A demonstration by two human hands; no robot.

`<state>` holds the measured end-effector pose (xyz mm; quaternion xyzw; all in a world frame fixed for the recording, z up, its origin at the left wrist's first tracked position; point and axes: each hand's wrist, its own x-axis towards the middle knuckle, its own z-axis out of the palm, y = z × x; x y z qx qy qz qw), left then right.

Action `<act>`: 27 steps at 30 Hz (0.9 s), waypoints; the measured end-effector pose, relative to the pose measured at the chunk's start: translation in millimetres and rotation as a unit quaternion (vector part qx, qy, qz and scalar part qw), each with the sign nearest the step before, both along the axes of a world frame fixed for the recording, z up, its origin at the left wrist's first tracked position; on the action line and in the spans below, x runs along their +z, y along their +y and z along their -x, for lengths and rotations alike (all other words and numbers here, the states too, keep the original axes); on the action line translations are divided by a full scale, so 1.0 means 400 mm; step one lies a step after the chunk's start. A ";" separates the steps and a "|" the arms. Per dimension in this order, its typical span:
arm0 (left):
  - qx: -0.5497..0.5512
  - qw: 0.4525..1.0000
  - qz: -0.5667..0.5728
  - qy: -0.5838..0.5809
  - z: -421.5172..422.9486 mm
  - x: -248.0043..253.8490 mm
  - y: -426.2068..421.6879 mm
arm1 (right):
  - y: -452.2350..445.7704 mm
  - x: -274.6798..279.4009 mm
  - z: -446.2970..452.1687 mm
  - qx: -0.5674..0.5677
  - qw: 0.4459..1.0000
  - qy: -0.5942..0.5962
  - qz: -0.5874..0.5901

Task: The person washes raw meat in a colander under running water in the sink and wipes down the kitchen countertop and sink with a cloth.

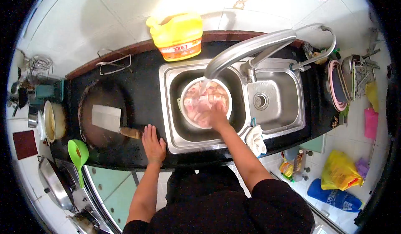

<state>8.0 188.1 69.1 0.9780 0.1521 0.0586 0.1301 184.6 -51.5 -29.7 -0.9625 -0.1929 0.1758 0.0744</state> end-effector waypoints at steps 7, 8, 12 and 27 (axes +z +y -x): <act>-0.004 1.000 -0.012 0.009 0.000 -0.011 0.003 | -0.108 0.223 0.021 -0.104 0.973 0.051 -0.199; -0.001 1.000 -0.006 0.013 0.000 -0.010 0.003 | -0.132 0.222 0.027 -0.141 0.969 0.040 -0.200; -0.002 1.000 -0.018 0.006 0.001 -0.010 -0.002 | -0.174 0.156 0.042 -0.197 0.963 -0.005 -0.184; -0.003 1.000 -0.016 -0.010 0.007 -0.011 -0.003 | -0.115 0.029 -0.165 -0.204 0.968 0.103 -0.100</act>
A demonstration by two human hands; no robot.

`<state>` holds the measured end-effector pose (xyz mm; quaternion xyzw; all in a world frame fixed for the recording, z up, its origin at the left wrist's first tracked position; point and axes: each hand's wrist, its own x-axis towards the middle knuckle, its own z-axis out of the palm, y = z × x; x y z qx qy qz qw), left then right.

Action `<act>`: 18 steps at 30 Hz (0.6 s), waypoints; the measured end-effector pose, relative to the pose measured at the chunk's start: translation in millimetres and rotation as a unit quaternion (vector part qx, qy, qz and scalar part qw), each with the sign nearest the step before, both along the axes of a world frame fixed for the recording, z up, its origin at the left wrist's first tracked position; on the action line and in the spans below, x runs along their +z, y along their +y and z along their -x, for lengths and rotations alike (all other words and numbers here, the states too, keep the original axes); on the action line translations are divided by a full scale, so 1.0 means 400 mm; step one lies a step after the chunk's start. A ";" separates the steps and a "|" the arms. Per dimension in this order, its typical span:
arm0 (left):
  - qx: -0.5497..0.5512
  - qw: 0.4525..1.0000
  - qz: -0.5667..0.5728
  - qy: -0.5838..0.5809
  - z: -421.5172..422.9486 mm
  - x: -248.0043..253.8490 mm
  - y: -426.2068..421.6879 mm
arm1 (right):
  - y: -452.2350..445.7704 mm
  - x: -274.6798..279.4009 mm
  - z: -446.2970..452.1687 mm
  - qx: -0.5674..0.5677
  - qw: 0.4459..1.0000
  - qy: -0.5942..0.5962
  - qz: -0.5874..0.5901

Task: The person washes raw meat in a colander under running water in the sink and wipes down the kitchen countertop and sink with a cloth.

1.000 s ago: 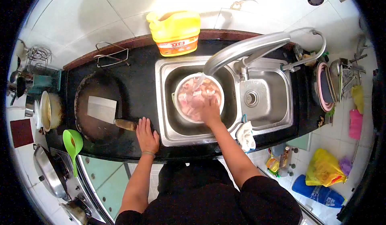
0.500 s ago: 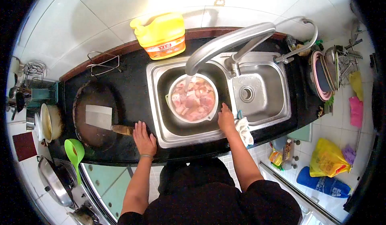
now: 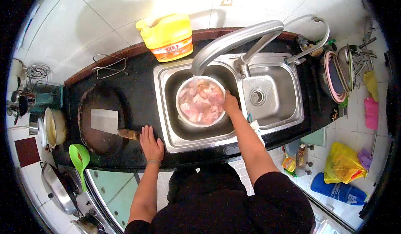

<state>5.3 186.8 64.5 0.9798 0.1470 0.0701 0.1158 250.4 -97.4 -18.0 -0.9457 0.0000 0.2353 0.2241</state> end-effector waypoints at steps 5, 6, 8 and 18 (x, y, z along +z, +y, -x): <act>-0.001 1.000 -0.002 0.001 -0.004 0.001 0.004 | -0.012 -0.045 0.002 0.066 0.987 -0.148 0.023; -0.001 1.000 -0.003 0.000 -0.006 0.007 0.000 | -0.016 -0.025 0.024 0.070 0.986 -0.146 0.025; 0.000 1.000 -0.001 0.001 0.001 0.007 -0.004 | -0.031 0.023 0.075 0.035 0.993 -0.112 -0.003; 0.001 1.000 0.009 0.010 -0.002 0.002 0.001 | 0.091 -0.034 0.162 0.250 0.956 -0.149 0.028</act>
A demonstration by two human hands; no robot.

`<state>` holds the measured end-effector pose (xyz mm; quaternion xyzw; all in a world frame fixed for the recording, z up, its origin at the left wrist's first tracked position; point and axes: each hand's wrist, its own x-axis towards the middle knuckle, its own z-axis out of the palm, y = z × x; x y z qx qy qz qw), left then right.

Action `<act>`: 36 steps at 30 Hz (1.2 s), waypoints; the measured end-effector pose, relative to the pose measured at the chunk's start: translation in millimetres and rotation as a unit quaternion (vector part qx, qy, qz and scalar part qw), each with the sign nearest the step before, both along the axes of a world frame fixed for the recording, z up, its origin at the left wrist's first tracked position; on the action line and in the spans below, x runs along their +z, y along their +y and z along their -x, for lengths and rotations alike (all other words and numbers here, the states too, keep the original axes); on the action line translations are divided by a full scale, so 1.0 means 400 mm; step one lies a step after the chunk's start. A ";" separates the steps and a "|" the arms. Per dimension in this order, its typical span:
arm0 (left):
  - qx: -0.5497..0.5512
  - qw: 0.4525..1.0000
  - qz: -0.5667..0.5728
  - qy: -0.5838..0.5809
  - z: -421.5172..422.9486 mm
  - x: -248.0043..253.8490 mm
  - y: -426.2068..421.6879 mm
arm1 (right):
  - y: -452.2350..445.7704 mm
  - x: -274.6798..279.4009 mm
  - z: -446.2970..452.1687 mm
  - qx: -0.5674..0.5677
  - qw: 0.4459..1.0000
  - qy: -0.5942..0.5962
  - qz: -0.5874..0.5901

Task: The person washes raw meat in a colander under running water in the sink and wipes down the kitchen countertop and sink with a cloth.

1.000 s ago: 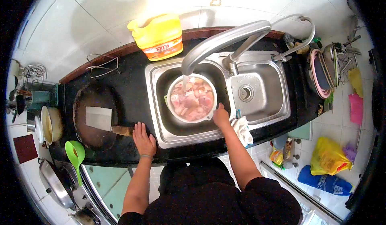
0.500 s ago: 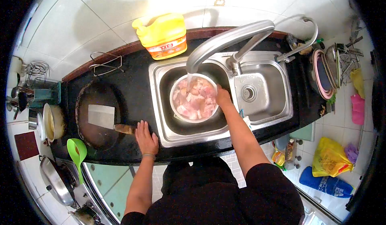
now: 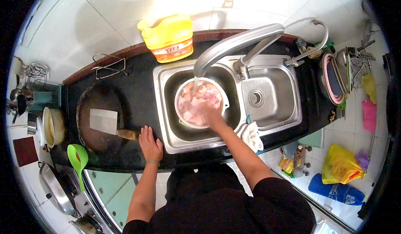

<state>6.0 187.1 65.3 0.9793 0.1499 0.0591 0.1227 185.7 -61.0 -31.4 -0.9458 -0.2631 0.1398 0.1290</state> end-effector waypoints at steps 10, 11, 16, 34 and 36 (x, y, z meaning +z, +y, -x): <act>0.004 1.000 -0.007 0.015 -0.003 0.007 0.003 | 0.022 0.008 0.009 -0.021 0.994 -0.042 -0.103; 0.005 1.000 -0.007 0.013 -0.006 0.005 0.005 | 0.014 0.000 0.008 0.003 0.992 -0.067 -0.111; -0.010 1.000 -0.009 -0.013 0.003 -0.004 0.007 | -0.025 0.011 -0.076 -0.015 0.991 -0.084 -0.106; -0.001 1.000 -0.007 -0.008 0.002 -0.006 0.005 | 0.035 0.008 -0.040 -0.197 0.926 0.277 -0.161; 0.001 1.000 -0.009 -0.006 -0.003 0.004 0.002 | 0.038 0.158 -0.070 -0.068 0.987 0.146 -0.011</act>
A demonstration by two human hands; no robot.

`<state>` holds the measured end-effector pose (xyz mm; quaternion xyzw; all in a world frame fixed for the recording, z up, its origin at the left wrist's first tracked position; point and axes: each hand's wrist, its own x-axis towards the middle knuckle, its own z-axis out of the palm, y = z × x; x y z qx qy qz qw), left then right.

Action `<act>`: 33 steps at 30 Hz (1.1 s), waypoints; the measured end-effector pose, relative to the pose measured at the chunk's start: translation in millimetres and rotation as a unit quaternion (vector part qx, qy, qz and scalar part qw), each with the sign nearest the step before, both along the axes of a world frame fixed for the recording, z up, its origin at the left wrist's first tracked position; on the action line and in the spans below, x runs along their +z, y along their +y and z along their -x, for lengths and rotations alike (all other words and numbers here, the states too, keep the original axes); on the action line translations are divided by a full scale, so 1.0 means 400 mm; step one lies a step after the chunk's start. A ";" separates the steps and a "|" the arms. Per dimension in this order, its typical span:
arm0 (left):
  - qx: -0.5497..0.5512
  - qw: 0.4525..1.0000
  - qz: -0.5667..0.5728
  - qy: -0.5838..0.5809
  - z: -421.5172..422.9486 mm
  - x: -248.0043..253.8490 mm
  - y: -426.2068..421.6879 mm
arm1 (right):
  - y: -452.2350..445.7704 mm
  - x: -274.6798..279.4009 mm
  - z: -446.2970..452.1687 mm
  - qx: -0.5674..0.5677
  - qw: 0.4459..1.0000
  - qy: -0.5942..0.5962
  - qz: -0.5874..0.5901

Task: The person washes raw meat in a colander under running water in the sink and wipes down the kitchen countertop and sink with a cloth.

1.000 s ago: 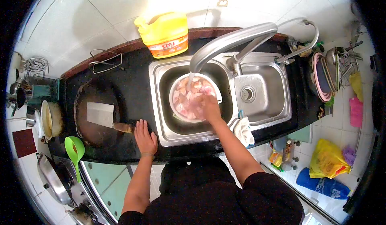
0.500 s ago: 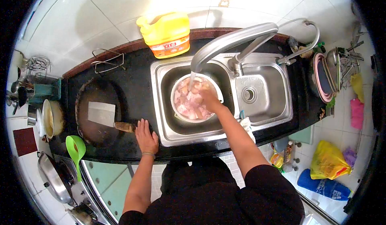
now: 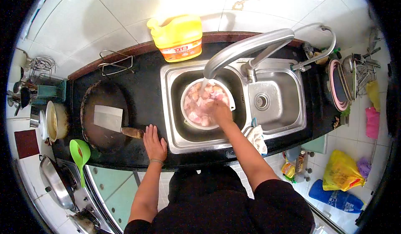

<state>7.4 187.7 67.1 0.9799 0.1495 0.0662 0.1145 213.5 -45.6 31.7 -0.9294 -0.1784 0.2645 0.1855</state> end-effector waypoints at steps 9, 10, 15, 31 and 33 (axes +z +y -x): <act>-0.004 1.000 0.003 -0.007 0.001 -0.002 0.005 | -0.040 -0.109 -0.070 0.073 0.981 -0.135 -0.118; -0.001 1.000 0.007 -0.006 0.004 -0.001 0.000 | -0.045 -0.058 -0.060 0.018 0.993 -0.043 -0.110; -0.001 1.000 0.002 -0.007 0.003 -0.003 0.001 | -0.084 -0.037 0.087 0.052 0.996 -0.025 0.066; 0.000 1.000 -0.002 0.000 0.009 -0.014 0.006 | 0.106 -0.037 0.135 0.210 0.975 -0.057 0.044; 0.000 1.000 0.005 -0.006 0.010 -0.013 0.002 | 0.162 0.056 0.132 0.017 0.997 -0.012 -0.078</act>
